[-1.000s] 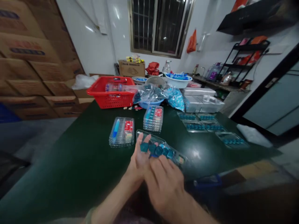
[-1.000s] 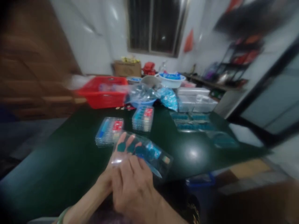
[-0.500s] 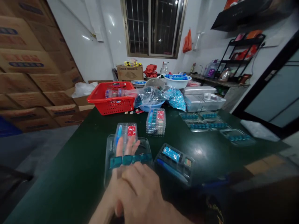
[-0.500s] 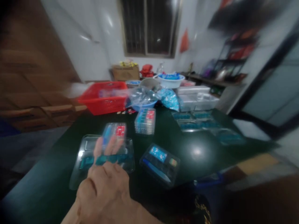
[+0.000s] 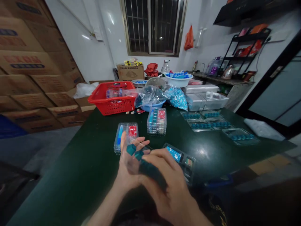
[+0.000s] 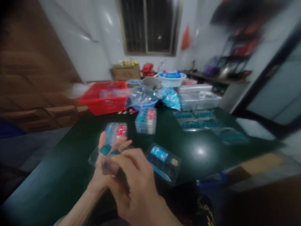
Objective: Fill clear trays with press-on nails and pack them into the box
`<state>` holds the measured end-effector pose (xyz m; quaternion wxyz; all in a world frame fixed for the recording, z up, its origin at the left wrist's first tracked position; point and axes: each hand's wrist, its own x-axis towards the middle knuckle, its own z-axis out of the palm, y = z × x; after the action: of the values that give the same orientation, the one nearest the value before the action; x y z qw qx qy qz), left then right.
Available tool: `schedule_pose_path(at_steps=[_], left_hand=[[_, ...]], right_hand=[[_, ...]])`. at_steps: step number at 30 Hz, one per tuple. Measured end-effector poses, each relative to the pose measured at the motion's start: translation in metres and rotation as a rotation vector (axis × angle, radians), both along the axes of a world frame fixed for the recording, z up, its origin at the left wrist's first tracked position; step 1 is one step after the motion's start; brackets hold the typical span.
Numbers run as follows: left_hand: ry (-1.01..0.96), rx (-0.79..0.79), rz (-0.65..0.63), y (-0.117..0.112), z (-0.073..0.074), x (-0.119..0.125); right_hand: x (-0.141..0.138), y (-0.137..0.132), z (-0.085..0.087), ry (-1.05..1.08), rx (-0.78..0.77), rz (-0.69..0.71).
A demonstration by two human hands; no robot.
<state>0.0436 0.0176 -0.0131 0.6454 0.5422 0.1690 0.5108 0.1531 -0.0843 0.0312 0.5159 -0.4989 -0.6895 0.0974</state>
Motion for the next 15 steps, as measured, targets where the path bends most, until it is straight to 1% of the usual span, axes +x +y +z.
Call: schedule_pose_path(at_steps=[2,4,5,7,9,11,15], left_hand=[[-0.119,-0.054,-0.050,-0.003,0.000,0.007],[-0.213,-0.123,-0.109,-0.008,-0.001,0.013],[-0.249,-0.161,-0.138,-0.011,-0.002,0.016],[-0.276,-0.219,-0.194,-0.016,-0.006,0.022],[-0.257,-0.260,-0.231,-0.019,-0.008,0.026],[-0.161,-0.288,-0.200,-0.018,-0.009,0.027],[0.167,-0.293,-0.034,-0.007,-0.006,0.026]], right_hand=[[0.006,-0.007,-0.015,-0.121,0.046,-0.118],[0.010,-0.011,-0.032,-0.255,0.148,-0.215],[0.012,-0.012,-0.039,-0.289,0.205,-0.259],[0.016,-0.014,-0.049,-0.286,0.299,-0.340],[0.024,-0.015,-0.052,-0.220,0.329,-0.417],[0.037,-0.018,-0.050,-0.128,0.270,-0.457],[0.068,-0.022,-0.047,0.235,0.003,-0.479]])
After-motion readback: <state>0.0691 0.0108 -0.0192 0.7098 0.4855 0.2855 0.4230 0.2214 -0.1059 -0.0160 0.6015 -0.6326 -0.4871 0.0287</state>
